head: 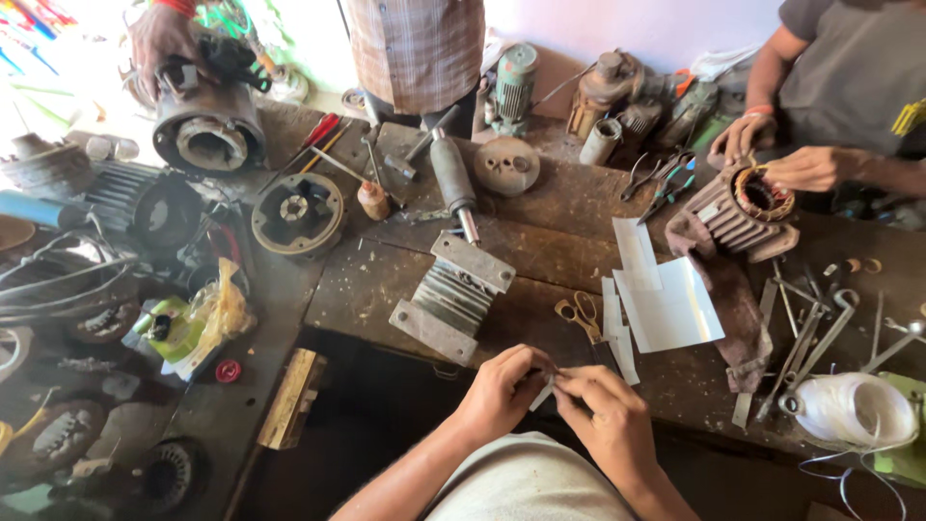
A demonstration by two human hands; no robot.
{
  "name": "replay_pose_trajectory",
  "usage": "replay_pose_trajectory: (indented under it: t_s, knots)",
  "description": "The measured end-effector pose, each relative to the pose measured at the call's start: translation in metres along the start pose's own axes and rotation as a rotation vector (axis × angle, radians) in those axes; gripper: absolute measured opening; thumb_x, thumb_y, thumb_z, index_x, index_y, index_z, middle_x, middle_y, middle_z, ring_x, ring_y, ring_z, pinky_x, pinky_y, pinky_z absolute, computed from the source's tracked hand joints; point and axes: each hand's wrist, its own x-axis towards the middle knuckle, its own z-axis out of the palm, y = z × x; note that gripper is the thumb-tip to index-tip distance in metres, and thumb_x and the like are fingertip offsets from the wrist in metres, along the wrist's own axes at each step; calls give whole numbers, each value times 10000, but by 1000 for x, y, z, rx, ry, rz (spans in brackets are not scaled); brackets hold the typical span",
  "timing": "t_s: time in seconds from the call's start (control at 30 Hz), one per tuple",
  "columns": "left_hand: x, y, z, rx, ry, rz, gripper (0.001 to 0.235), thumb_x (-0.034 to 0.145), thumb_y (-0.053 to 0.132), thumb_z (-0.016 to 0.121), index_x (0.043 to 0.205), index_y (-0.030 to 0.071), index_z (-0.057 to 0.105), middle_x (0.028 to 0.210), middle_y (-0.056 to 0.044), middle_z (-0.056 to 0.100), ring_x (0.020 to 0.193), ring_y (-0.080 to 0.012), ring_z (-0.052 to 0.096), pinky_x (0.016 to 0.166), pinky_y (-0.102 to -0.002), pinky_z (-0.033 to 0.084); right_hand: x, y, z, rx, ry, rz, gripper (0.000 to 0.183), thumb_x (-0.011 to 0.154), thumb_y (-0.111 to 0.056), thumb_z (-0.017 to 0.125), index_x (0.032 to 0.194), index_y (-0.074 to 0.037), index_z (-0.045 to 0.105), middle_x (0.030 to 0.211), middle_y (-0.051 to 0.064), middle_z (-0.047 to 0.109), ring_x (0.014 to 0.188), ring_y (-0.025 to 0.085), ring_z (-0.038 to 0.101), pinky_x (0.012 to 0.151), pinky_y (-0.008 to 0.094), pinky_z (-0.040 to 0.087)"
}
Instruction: The person cuts small rectangular pieces from a white sheet using scissors and inserts them into slots on the exterior of a motor housing. The person repeats this process multiple times, handling the motor and the sheet throughout.
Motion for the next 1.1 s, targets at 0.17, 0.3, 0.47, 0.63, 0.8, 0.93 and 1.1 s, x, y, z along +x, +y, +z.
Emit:
replay_pose_trajectory:
  t_s: [0.17,0.3,0.47,0.63,0.8,0.93,1.1]
  knots:
    - [4,-4,-6,-139,-64,50,133,917,-41,732,987,20,637,1025,-114,707,934,-243,721,790,-322,579,-1,2,9,22,99,-29,133,801,-63,790,872,-69,678,850,39,711,738,172,726,640,293,563]
    - [4,-4,-2,-390,2,-200,125,972,-23,676,1078,21,627,1025,-86,683,948,-156,673,816,-289,566,-6,12,26,251,71,434,114,862,-52,756,949,-11,696,771,86,724,586,174,611,532,302,493]
    - [-4,-8,-4,-328,-2,-162,147,954,43,719,1067,7,632,1017,-51,663,884,-105,678,753,-255,576,-10,12,23,141,66,333,91,885,-71,757,956,-37,712,821,69,735,640,131,639,568,267,500]
    - [0,-16,-8,-485,-80,-345,118,963,74,751,1014,0,674,934,-40,673,815,-73,609,709,-235,528,-8,-3,19,8,116,132,120,891,-98,735,1008,-78,717,914,48,747,761,139,716,643,243,550]
    - [4,-11,-13,-200,-32,-178,127,948,61,746,1003,-2,651,954,-96,693,840,-204,661,722,-308,548,-6,5,26,160,-53,531,192,843,-108,796,1009,-41,729,825,53,765,633,123,680,554,250,539]
    - [12,-7,-23,-38,-41,47,153,911,30,747,1019,3,641,1030,-148,683,956,-346,696,814,-381,572,-8,24,30,412,-52,402,117,915,-49,689,1029,-29,678,1023,74,715,849,86,673,672,246,564]
    - [12,-9,-22,-20,-125,-14,311,881,54,782,1122,20,589,1046,-152,696,969,-342,711,806,-387,580,-7,35,35,189,0,200,126,894,-59,736,944,-37,622,1026,51,718,945,100,696,769,269,569]
